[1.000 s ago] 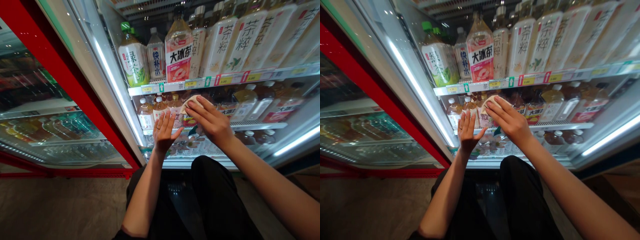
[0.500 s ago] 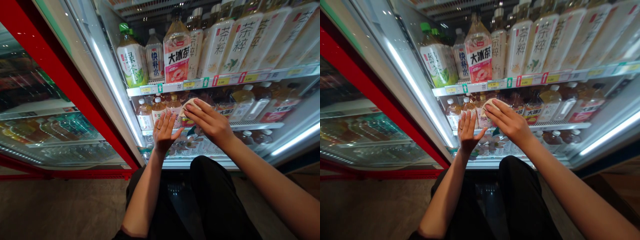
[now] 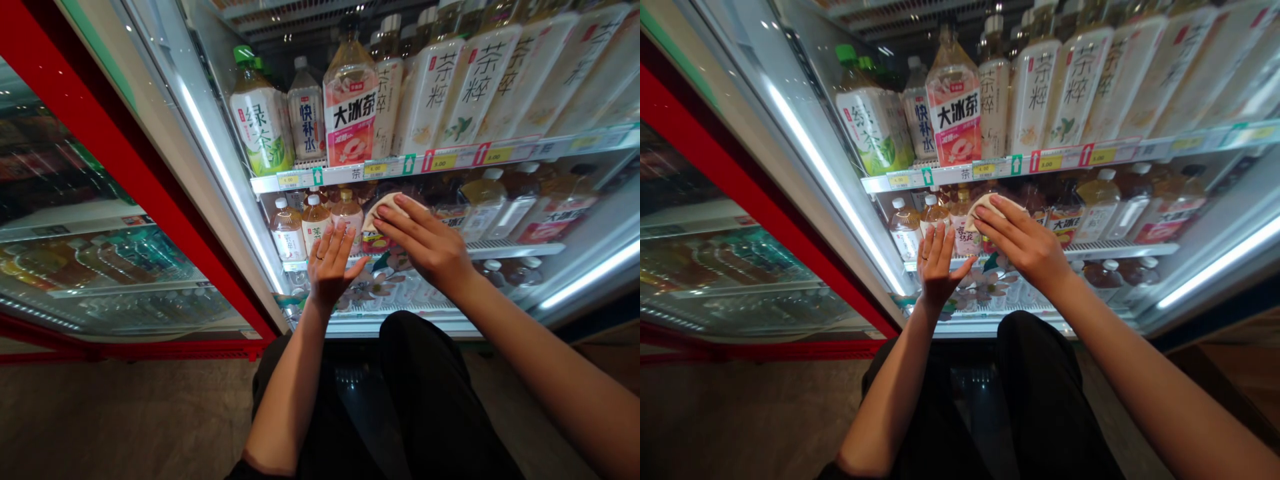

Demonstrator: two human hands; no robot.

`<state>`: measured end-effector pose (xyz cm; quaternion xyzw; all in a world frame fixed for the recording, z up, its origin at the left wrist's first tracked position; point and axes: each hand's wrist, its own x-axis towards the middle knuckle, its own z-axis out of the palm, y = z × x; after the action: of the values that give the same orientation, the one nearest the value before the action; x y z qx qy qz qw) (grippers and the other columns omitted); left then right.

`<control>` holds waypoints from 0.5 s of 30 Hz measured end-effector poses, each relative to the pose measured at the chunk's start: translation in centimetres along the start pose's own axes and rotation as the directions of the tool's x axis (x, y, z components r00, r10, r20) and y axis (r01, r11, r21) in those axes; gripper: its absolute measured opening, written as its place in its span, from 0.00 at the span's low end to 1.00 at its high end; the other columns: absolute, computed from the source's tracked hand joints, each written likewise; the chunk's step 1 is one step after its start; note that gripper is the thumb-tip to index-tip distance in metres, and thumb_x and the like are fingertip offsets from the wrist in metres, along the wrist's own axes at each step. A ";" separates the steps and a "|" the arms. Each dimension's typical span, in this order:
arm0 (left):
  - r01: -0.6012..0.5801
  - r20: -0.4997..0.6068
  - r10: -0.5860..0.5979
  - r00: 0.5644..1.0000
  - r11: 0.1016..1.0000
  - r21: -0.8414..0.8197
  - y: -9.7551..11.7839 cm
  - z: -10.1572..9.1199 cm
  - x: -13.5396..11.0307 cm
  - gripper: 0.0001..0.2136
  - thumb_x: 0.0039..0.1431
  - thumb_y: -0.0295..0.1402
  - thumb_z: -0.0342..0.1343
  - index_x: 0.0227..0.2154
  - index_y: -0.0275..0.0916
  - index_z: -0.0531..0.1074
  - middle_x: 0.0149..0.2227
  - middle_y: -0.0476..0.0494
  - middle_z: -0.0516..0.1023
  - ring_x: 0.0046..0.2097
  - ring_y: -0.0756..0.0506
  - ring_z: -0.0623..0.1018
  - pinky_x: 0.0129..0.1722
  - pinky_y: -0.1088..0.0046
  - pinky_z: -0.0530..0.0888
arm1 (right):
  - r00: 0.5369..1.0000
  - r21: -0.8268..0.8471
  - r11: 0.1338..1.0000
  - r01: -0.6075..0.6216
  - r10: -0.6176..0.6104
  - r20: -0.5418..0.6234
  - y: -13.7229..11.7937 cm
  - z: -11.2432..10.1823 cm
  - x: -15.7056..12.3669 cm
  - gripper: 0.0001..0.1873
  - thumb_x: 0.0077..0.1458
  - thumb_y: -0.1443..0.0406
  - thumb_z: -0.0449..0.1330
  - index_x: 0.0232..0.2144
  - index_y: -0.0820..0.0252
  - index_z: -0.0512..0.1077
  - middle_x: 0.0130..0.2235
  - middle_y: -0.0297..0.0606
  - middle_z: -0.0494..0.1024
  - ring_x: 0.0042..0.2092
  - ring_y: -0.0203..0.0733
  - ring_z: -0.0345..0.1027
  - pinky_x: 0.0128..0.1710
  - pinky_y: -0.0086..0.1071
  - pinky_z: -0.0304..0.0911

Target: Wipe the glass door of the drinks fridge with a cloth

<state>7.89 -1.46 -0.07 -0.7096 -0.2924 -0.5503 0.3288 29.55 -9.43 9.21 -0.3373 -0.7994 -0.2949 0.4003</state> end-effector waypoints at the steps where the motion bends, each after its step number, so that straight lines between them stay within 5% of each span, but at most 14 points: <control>1: -0.006 -0.008 0.006 1.000 1.000 0.008 0.0 -0.1 0.1 0.37 0.71 0.49 0.64 0.75 0.37 0.63 0.70 0.31 0.74 0.78 0.37 0.62 0.79 0.55 0.59 | 1.000 -0.006 1.000 0.014 -0.014 0.018 0.1 -0.2 -0.2 0.40 0.75 0.73 0.55 0.78 0.34 0.53 0.72 0.27 0.73 0.73 0.50 0.67 0.74 0.44 0.69; 8: -0.015 0.000 0.015 1.000 0.999 -0.029 -0.1 0.0 -0.1 0.38 0.70 0.48 0.65 0.76 0.36 0.62 0.72 0.32 0.72 0.79 0.38 0.59 0.79 0.56 0.59 | 0.999 -0.065 0.998 0.004 -0.007 -0.045 0.7 -0.6 -1.0 0.40 0.74 0.74 0.54 0.78 0.36 0.53 0.73 0.30 0.71 0.74 0.52 0.64 0.75 0.48 0.68; 15: 0.001 0.039 0.001 0.999 0.999 -0.047 1.0 0.5 -0.2 0.35 0.69 0.47 0.66 0.74 0.40 0.67 0.71 0.36 0.73 0.80 0.37 0.58 0.80 0.56 0.57 | 0.996 0.008 1.000 0.021 -0.022 0.091 0.5 -0.6 -1.1 0.41 0.74 0.73 0.56 0.79 0.36 0.51 0.72 0.29 0.71 0.73 0.50 0.65 0.76 0.45 0.66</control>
<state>8.88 -1.69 -0.53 -0.7277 -0.2858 -0.5431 0.3061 30.71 -9.92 8.64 -0.3403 -0.8213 -0.2807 0.3617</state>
